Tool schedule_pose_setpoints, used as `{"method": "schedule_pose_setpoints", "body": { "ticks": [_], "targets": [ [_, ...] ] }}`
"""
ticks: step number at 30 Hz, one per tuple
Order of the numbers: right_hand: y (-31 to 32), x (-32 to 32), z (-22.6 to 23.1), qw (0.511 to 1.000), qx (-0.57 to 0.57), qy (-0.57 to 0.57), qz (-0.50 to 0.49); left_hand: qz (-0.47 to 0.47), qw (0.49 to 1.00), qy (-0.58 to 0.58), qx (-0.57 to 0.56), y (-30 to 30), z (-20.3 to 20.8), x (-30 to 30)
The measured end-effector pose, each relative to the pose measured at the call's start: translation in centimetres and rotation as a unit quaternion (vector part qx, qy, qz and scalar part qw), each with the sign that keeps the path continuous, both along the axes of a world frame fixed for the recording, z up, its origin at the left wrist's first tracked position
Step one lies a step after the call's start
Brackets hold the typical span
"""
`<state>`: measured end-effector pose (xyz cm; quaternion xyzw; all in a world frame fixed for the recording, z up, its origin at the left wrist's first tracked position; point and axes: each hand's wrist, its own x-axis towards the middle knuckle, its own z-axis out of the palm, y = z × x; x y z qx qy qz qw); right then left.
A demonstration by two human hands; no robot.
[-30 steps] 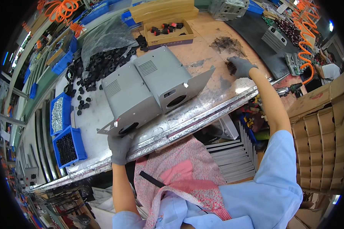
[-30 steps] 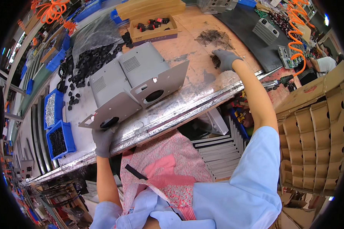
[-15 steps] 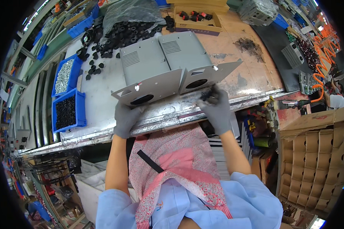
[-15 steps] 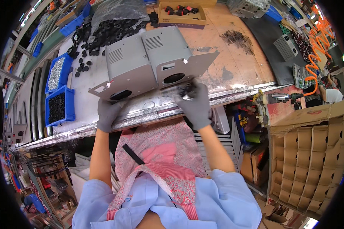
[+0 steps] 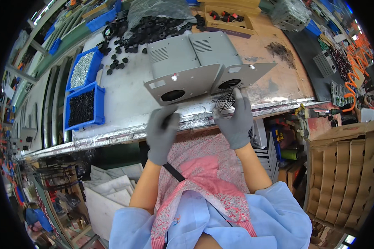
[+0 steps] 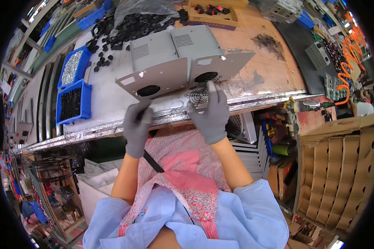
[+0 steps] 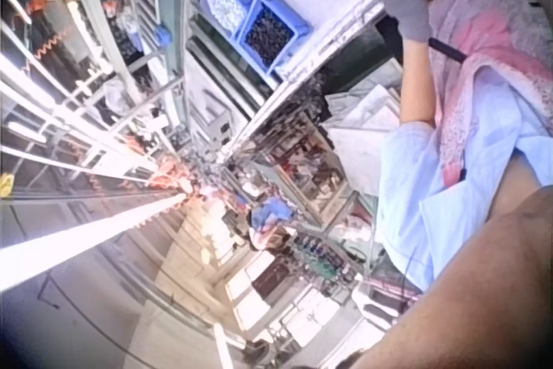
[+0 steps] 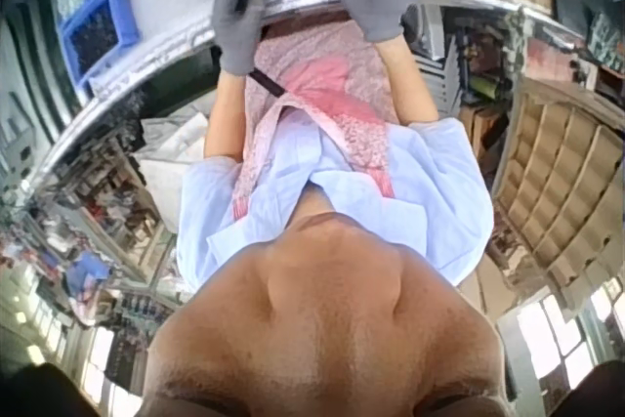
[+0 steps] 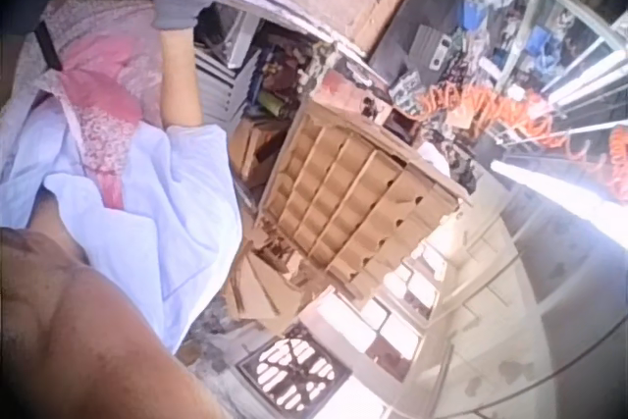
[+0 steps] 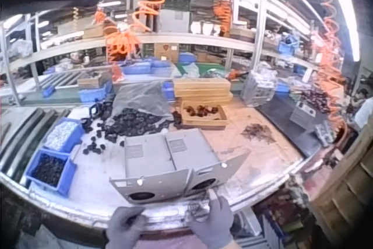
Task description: The person assembles electronic cooling fans into a metal enclosure by securing them with screws using an electric screwdriver.
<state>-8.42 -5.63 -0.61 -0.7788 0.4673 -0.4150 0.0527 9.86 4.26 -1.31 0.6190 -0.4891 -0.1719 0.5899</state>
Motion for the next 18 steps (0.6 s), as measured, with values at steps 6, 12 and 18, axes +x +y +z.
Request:
{"method": "schedule_pose_setpoints", "body": {
  "ticks": [6, 12, 18],
  "targets": [
    [2.9, 1.6, 0.6, 0.986, 0.02, 0.029, 0.163, -0.076, 0.991, 0.065, 0.087, -2.3, 1.2, -2.6],
    [-1.3, -6.8, 1.6, 0.977, 0.016, 0.198, 0.083, 0.013, 0.989, -0.115, 0.097, -1.1, 1.2, 1.9],
    [-13.1, -29.4, 5.2, 0.822, 0.027, 0.548, -0.154, 0.053, 0.944, -0.272, 0.179, -1.5, 0.2, 3.1]
  ]
}}
